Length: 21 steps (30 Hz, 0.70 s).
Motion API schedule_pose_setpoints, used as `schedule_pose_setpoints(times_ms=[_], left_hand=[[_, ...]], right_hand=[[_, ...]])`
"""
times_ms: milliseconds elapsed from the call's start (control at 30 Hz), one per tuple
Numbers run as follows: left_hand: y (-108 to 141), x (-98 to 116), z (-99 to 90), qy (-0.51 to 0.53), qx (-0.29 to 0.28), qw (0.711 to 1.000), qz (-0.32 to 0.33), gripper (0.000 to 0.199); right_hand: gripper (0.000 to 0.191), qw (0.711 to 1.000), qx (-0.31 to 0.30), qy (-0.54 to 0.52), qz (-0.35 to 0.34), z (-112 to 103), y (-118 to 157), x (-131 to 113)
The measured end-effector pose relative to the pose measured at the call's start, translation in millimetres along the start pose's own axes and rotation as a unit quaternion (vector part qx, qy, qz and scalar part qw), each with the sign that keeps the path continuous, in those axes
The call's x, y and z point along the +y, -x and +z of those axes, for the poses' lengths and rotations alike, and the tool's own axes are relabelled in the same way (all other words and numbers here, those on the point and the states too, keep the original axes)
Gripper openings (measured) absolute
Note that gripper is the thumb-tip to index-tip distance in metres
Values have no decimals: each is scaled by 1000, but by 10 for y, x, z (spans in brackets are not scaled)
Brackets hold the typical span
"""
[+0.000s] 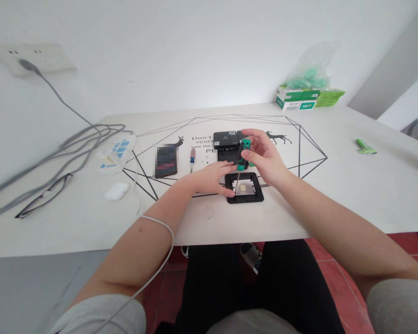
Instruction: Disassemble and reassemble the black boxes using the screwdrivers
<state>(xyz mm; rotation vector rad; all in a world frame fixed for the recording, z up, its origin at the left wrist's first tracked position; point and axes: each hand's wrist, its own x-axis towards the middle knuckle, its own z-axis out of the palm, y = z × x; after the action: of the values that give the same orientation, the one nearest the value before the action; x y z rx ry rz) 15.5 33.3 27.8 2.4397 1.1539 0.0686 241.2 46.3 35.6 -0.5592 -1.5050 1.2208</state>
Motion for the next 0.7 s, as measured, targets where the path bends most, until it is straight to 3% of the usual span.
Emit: schedule_pose_setpoints(times_ms=[133,233,400,533,700], left_hand=[[11,29,2,9,18,1000,-10,103],[14,46,5,-6,45,999,-6,98],[10,69,1,-13,63,998,19,88],[13,97,-9,-3,62,998,27,82],[15,114,-10,-12,69,997,29,78]], right_hand=[[36,998,-5,-49,38,3,17,-46],[29,1000,2,-20,22,-1,13,-42],[47,998,5,44,-40,2,6,-5],[50,1000,-15,5,-26,12,33,-50],[34,998,-50,-29,5,7,49,-97]])
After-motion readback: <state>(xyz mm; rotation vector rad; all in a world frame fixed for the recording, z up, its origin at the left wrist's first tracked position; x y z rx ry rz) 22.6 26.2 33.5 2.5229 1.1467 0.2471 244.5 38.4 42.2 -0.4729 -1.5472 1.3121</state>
